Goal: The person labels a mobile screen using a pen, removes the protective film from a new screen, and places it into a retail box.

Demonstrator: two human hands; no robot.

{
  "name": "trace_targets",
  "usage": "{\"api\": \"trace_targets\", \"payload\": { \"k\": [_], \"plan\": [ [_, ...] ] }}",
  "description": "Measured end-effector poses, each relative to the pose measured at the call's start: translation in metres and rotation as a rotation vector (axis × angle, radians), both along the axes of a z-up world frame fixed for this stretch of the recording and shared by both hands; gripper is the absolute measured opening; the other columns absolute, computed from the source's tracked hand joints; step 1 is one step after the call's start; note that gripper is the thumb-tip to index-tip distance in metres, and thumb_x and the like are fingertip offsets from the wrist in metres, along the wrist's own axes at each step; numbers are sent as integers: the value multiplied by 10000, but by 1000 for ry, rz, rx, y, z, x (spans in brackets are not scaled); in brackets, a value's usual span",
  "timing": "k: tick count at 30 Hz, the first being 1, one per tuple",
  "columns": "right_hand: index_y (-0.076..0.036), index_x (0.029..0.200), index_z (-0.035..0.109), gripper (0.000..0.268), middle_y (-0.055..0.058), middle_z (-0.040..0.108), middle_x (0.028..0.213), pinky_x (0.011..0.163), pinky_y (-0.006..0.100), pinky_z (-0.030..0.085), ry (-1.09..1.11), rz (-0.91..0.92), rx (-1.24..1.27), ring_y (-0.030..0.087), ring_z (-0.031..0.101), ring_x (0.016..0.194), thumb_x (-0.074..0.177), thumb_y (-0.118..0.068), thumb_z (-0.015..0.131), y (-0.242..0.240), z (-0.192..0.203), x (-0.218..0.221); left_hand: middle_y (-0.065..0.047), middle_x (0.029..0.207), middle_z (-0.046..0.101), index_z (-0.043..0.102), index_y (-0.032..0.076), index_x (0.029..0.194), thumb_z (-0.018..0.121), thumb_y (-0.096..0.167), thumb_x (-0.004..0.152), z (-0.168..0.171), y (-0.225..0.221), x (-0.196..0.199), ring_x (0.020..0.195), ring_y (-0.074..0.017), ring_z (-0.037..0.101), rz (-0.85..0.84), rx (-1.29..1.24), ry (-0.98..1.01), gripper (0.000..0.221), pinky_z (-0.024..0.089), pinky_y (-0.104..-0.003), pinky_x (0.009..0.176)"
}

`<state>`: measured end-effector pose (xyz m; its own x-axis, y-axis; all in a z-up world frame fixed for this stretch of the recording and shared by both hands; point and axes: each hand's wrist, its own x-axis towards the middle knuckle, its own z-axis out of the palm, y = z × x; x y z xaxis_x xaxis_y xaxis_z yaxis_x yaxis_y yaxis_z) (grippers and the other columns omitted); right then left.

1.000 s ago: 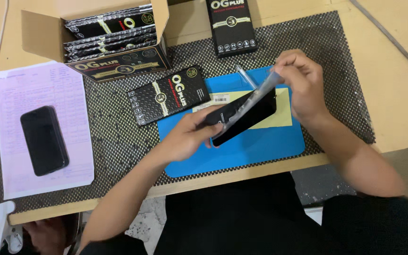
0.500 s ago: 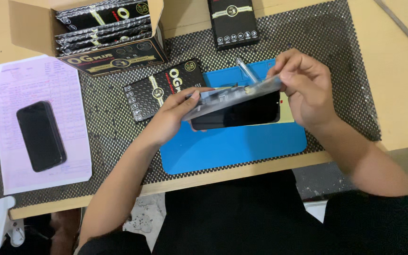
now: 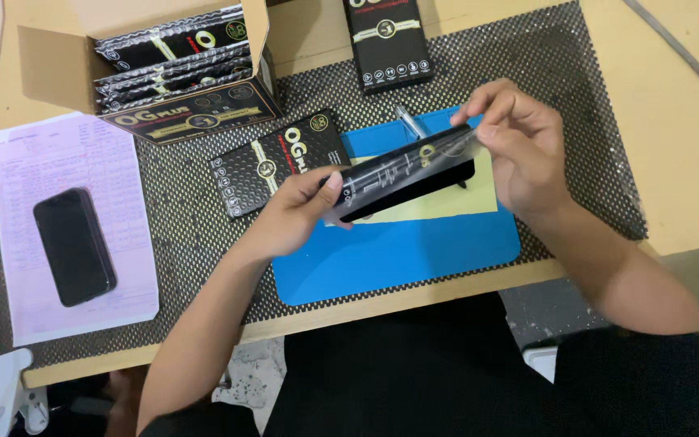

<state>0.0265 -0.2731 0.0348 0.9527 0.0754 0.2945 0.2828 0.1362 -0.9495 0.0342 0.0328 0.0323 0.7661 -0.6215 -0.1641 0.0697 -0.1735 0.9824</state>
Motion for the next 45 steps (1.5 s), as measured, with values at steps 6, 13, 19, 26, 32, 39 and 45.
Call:
{"api": "trace_targets", "payload": {
  "k": [6, 13, 19, 26, 32, 39, 45],
  "plan": [
    [-87, 875, 569, 68, 101, 528, 1202, 1178, 431, 515, -298, -140, -114, 258, 579, 1224, 941, -74, 581, 4, 7, -2, 56, 702, 384, 604, 92, 953, 364, 358, 1078, 8, -20, -18, 666, -60, 513, 138, 62, -152, 380, 701, -304, 653],
    [-15, 844, 536, 81, 175, 506, 1121, 1027, 448, 530, -567, -296, -285, 305, 558, 1075, 872, 60, 550, 12, 16, -1, -205, 1013, 737, 573, -23, 1261, 548, 362, 1011, 7, -16, -21, 890, -305, 786, 258, -301, -68, 459, 685, -382, 744],
    [7, 977, 556, 106, 176, 496, 1099, 980, 418, 519, -626, -298, -316, 296, 547, 1023, 1036, -80, 545, 17, 19, 0, 66, 555, 421, 538, 22, 1398, 774, 224, 901, 12, -10, -27, 455, 0, 262, 359, -233, -198, 586, 193, -204, 426],
    [-26, 1028, 570, 152, 142, 493, 1139, 938, 372, 537, -584, -276, -245, 265, 564, 993, 1092, -162, 555, 11, 14, 2, 5, 784, 673, 514, 40, 1454, 781, 179, 908, 8, -8, -29, 447, -16, 332, 391, -350, -251, 624, 223, -205, 415],
    [-1, 933, 575, 232, 164, 476, 1112, 876, 407, 567, -577, -261, -208, 275, 578, 938, 1066, -189, 600, 5, 9, 6, -109, 978, 652, 511, -25, 1426, 761, 14, 883, -10, -11, -26, 815, -148, 559, 416, -447, -245, 599, 483, -336, 668],
    [-57, 922, 610, 51, 106, 494, 1167, 887, 371, 586, -412, -268, -136, 222, 560, 965, 971, -44, 607, -4, 0, 9, -193, 1196, 701, 491, -23, 1414, 732, 14, 917, -6, -25, -31, 1058, -260, 725, 382, -455, -165, 554, 678, -356, 890],
    [-83, 888, 621, 58, 92, 512, 1125, 952, 340, 520, -302, -276, -75, 212, 573, 971, 939, -90, 648, -6, -2, 11, -110, 1117, 709, 531, 16, 1400, 759, 80, 912, -12, -30, -31, 995, -152, 684, 359, -430, -104, 542, 636, -294, 873]
  ]
}}
